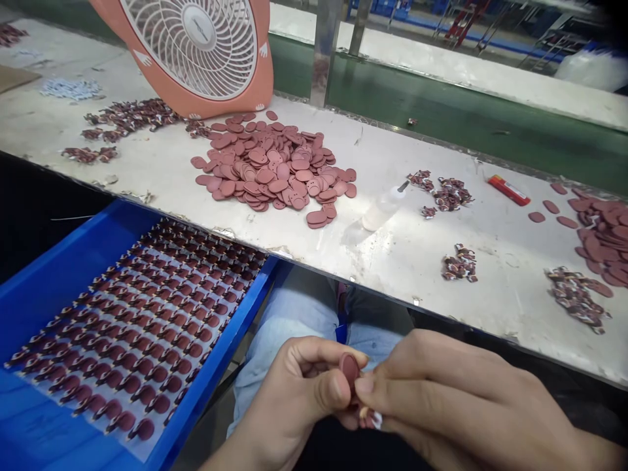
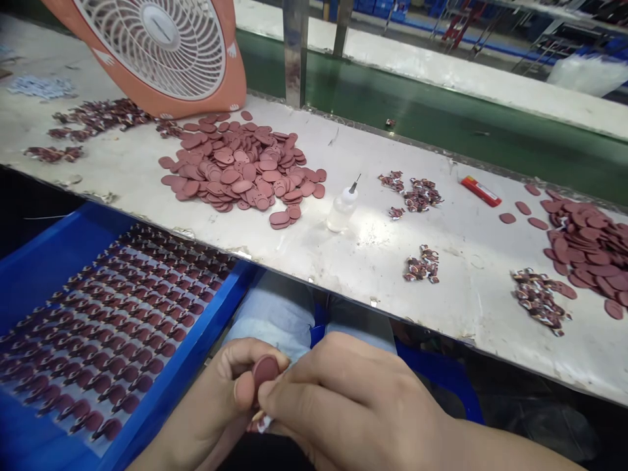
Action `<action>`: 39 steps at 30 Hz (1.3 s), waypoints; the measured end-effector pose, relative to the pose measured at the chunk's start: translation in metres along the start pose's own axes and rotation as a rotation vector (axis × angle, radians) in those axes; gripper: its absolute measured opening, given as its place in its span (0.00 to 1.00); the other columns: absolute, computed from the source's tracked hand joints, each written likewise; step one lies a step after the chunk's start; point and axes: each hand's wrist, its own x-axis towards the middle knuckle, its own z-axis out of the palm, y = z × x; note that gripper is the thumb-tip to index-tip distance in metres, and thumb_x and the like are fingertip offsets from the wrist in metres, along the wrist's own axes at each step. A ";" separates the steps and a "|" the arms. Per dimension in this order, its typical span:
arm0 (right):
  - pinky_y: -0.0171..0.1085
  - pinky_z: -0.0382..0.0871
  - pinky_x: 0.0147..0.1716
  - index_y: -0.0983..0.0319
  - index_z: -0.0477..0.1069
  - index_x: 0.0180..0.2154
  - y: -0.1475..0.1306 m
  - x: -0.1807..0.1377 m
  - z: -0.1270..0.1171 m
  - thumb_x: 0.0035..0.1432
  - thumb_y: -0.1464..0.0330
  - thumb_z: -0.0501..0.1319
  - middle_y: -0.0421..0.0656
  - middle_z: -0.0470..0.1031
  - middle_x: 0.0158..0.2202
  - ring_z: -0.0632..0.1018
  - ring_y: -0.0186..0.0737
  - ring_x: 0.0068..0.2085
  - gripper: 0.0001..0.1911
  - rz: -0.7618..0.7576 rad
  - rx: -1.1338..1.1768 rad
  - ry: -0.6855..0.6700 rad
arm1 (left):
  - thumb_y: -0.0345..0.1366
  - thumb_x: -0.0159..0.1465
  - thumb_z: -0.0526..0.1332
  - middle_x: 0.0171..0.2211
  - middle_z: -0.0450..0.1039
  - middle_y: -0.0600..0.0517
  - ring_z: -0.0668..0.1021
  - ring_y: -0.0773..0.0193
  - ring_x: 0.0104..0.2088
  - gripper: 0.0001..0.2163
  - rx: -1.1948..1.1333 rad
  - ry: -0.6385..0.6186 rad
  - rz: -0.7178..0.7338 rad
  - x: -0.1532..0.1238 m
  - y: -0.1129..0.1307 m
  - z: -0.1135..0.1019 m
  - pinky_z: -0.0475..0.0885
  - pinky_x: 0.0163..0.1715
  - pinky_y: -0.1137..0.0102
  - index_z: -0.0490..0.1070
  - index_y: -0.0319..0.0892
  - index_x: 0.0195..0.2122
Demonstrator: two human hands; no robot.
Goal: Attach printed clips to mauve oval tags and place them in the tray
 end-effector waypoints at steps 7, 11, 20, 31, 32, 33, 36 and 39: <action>0.24 0.75 0.42 0.64 0.71 0.50 0.004 0.013 -0.002 0.60 0.71 0.67 0.43 0.78 0.39 0.79 0.30 0.40 0.17 -0.017 0.067 0.017 | 0.49 0.50 0.74 0.23 0.76 0.52 0.76 0.72 0.22 0.16 -0.060 -0.043 -0.044 0.008 -0.009 -0.016 0.69 0.19 0.82 0.81 0.40 0.30; 0.22 0.74 0.36 0.62 0.71 0.51 0.006 0.014 0.002 0.61 0.71 0.66 0.40 0.76 0.36 0.78 0.28 0.35 0.16 0.041 0.047 0.098 | 0.50 0.51 0.73 0.25 0.75 0.53 0.76 0.72 0.23 0.17 -0.139 0.024 -0.076 0.009 -0.013 -0.024 0.69 0.18 0.83 0.80 0.40 0.31; 0.28 0.71 0.24 0.60 0.75 0.49 0.012 0.015 0.027 0.60 0.76 0.64 0.39 0.74 0.29 0.74 0.30 0.28 0.15 0.140 0.170 0.098 | 0.50 0.56 0.70 0.26 0.76 0.51 0.76 0.72 0.24 0.17 -0.144 -0.029 -0.042 0.010 -0.011 -0.028 0.73 0.19 0.83 0.80 0.38 0.32; 0.31 0.72 0.27 0.66 0.74 0.45 0.023 0.024 0.056 0.57 0.81 0.64 0.44 0.76 0.31 0.76 0.33 0.29 0.14 -0.033 -0.254 0.346 | 0.45 0.51 0.75 0.30 0.71 0.55 0.72 0.70 0.27 0.18 0.057 0.345 0.340 0.002 -0.005 -0.027 0.72 0.20 0.78 0.75 0.41 0.38; 0.32 0.72 0.28 0.66 0.74 0.46 0.026 0.024 0.062 0.57 0.82 0.64 0.44 0.76 0.32 0.76 0.33 0.28 0.15 -0.080 -0.306 0.352 | 0.41 0.50 0.76 0.28 0.71 0.55 0.71 0.71 0.26 0.16 0.088 0.375 0.386 0.001 -0.003 -0.027 0.71 0.20 0.79 0.74 0.41 0.34; 0.33 0.72 0.29 0.67 0.74 0.47 0.028 0.025 0.068 0.56 0.82 0.65 0.44 0.76 0.31 0.76 0.34 0.28 0.16 -0.124 -0.338 0.348 | 0.40 0.49 0.76 0.28 0.71 0.55 0.71 0.71 0.26 0.16 0.119 0.387 0.414 -0.001 -0.002 -0.027 0.70 0.19 0.79 0.73 0.41 0.31; 0.33 0.70 0.29 0.66 0.74 0.46 0.035 0.032 0.086 0.56 0.81 0.66 0.44 0.77 0.30 0.75 0.34 0.27 0.15 -0.196 -0.374 0.326 | 0.41 0.51 0.75 0.28 0.72 0.53 0.72 0.69 0.27 0.14 0.186 0.440 0.445 -0.002 0.001 -0.031 0.69 0.19 0.78 0.72 0.40 0.29; 0.33 0.70 0.31 0.66 0.75 0.43 0.036 0.043 0.101 0.57 0.79 0.67 0.43 0.78 0.31 0.75 0.33 0.28 0.11 -0.212 -0.362 0.339 | 0.44 0.54 0.72 0.29 0.72 0.53 0.71 0.70 0.25 0.14 0.210 0.518 0.466 -0.003 0.001 -0.041 0.69 0.17 0.78 0.72 0.40 0.31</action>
